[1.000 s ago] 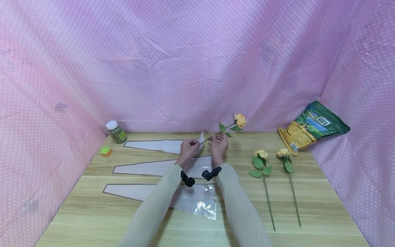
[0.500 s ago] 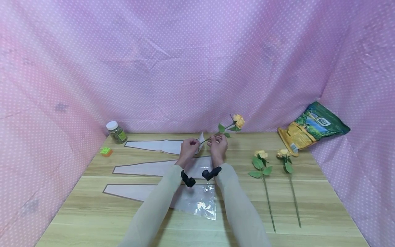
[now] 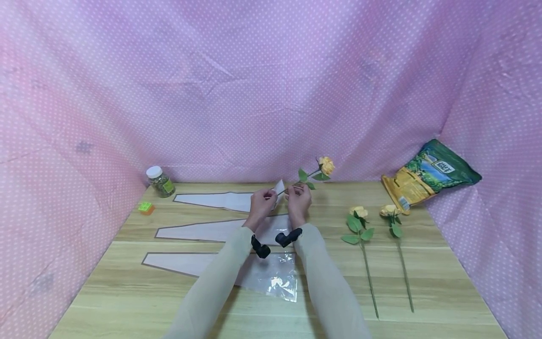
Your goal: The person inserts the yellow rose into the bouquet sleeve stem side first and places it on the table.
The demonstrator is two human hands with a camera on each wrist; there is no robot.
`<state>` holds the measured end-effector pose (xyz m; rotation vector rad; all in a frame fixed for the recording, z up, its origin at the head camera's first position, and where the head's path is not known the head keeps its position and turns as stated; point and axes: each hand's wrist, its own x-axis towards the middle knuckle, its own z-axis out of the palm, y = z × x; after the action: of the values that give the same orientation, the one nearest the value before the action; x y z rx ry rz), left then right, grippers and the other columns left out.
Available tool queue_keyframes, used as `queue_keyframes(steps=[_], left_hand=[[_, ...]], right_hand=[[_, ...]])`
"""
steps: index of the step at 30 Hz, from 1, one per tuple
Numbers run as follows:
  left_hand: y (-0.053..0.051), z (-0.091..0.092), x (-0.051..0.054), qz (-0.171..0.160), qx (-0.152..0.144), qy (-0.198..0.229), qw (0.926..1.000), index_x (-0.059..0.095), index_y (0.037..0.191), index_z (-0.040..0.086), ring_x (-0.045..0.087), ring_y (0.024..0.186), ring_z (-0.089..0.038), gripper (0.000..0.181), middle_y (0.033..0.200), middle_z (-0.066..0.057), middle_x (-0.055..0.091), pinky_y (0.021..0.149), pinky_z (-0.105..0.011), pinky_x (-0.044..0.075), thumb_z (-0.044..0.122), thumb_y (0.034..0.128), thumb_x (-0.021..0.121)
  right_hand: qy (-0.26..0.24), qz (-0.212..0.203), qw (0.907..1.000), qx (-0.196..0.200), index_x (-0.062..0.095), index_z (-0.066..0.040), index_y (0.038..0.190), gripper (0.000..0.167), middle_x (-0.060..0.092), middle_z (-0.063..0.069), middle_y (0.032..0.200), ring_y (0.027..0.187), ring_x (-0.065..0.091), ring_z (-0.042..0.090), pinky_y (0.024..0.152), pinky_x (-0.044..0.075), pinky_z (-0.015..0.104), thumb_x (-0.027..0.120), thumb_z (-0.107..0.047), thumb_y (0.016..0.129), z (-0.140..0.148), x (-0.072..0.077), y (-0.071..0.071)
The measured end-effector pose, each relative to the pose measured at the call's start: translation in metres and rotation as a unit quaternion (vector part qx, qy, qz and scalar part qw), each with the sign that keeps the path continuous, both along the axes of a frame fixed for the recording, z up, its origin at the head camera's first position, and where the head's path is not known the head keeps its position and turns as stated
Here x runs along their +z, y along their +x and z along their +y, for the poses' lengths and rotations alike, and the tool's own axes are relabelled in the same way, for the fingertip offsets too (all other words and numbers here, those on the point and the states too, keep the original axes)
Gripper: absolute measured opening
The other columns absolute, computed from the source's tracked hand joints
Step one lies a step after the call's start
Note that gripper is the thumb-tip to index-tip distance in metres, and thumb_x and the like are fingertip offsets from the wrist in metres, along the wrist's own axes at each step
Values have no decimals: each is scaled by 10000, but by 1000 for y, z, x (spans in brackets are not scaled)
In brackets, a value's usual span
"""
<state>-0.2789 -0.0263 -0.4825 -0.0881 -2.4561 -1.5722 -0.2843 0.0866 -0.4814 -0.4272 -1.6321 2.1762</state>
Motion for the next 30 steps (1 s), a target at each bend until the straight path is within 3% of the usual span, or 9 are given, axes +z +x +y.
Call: queue_keyframes(steps=[5, 11, 15, 20, 26, 30], left_hand=[[1, 1, 2, -51, 14, -44, 10000, 724, 838, 10, 669, 842, -176, 109, 896, -129, 757, 706, -199, 482, 74, 868, 641], [2, 1, 0, 15, -29, 17, 10000, 712, 803, 12, 637, 793, -145, 106, 859, -125, 744, 690, -190, 468, 68, 861, 643], [1, 1, -2, 73, -93, 7, 9999, 694, 774, 20, 602, 758, -97, 107, 823, -103, 724, 671, -176, 455, 65, 857, 643], [0, 1, -4, 46, -158, 140, 9998, 675, 770, 22, 572, 713, -73, 111, 789, -90, 691, 623, -164, 444, 68, 865, 642], [1, 2, -3, 43, -170, 172, 9997, 674, 768, 17, 572, 693, -68, 114, 764, -101, 692, 598, -156, 439, 62, 867, 640], [0, 2, -2, 46, -155, 167, 9997, 676, 771, 11, 579, 708, -83, 117, 783, -113, 699, 614, -160, 445, 59, 871, 638]], right_hand=[[94, -92, 9999, -49, 591, 32, 1016, 72, 719, 289, 969, 742, 721, 150, 705, 616, 346, 603, 9, 949, 0, -1, 0], [-529, 72, 9986, -1, 611, 39, 962, 105, 723, 115, 803, 669, 703, 90, 627, 593, 255, 566, -50, 995, 3, -2, -2], [-676, 87, 9977, -10, 587, 61, 1008, 106, 705, 45, 759, 644, 700, 71, 644, 603, 271, 579, -43, 987, 5, 0, -1], [-774, 84, 9969, -139, 505, 11, 1051, 141, 700, 74, 788, 656, 720, 109, 659, 614, 320, 606, -43, 970, 4, 3, 1], [-834, 42, 9963, -199, 468, -62, 1000, 167, 715, 147, 844, 652, 727, 126, 673, 619, 361, 627, -37, 956, 4, 3, 1], [-726, 23, 9972, -160, 540, 46, 1078, 166, 717, 265, 927, 650, 721, 111, 667, 616, 333, 623, -28, 956, 4, 2, 0]])
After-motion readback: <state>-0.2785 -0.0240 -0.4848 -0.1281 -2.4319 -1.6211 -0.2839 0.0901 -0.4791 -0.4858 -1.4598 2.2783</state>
